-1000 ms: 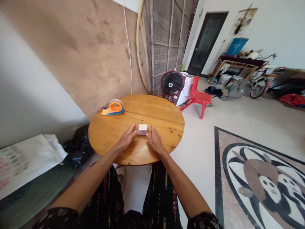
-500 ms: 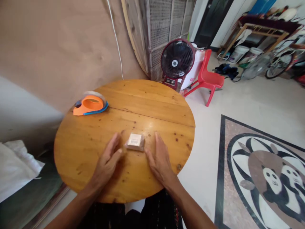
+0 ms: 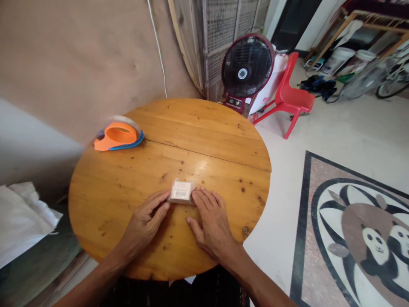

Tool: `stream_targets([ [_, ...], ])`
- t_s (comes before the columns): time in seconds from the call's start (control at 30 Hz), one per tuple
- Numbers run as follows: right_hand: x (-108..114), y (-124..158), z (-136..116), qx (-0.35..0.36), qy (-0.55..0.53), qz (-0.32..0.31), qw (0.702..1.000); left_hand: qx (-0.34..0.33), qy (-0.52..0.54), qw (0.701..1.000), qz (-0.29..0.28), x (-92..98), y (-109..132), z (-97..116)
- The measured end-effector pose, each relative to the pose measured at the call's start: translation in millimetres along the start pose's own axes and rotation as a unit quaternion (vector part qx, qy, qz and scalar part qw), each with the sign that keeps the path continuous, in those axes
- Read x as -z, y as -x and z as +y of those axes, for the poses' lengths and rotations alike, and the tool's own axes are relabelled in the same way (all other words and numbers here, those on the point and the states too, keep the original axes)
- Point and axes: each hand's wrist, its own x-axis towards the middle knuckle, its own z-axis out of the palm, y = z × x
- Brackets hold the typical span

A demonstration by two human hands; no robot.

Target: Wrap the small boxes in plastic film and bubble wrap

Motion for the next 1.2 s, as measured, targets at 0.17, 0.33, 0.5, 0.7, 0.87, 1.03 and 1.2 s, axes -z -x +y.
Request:
stream_targets([
  [0.17, 8, -14, 15, -0.044, -0.031, 0.023, 0.998, 0.061, 0.068, 0.995, -0.028, 8.6, -8, 3],
  [0.33, -4, -34, 14, -0.008, -0.020, 0.023, 0.999, 0.072, 0.052, 0.996, -0.021, -0.7, -21, 4],
  [0.5, -8, -31, -6, 0.050, 0.018, 0.084, 0.995, -0.052, -0.020, 0.996, 0.063, -4.6, -11, 10],
  [0.7, -12, -34, -8, 0.025, 0.034, 0.043, 0.998, -0.023, -0.053, 0.997, 0.051, -2.6, -9, 6],
  [0.87, -10, -31, 3, -0.012, 0.003, 0.037, 0.999, -0.033, -0.056, 0.996, 0.054, -1.0, -13, 2],
  [1.03, -7, -29, 4, 0.030, 0.000, 0.050, 0.998, -0.085, -0.062, 0.994, 0.013, 2.2, -12, 5],
  [1.2, -5, -29, -1, 0.038, -0.003, 0.049, 0.998, -0.062, -0.045, 0.997, 0.016, 4.4, -10, 7],
])
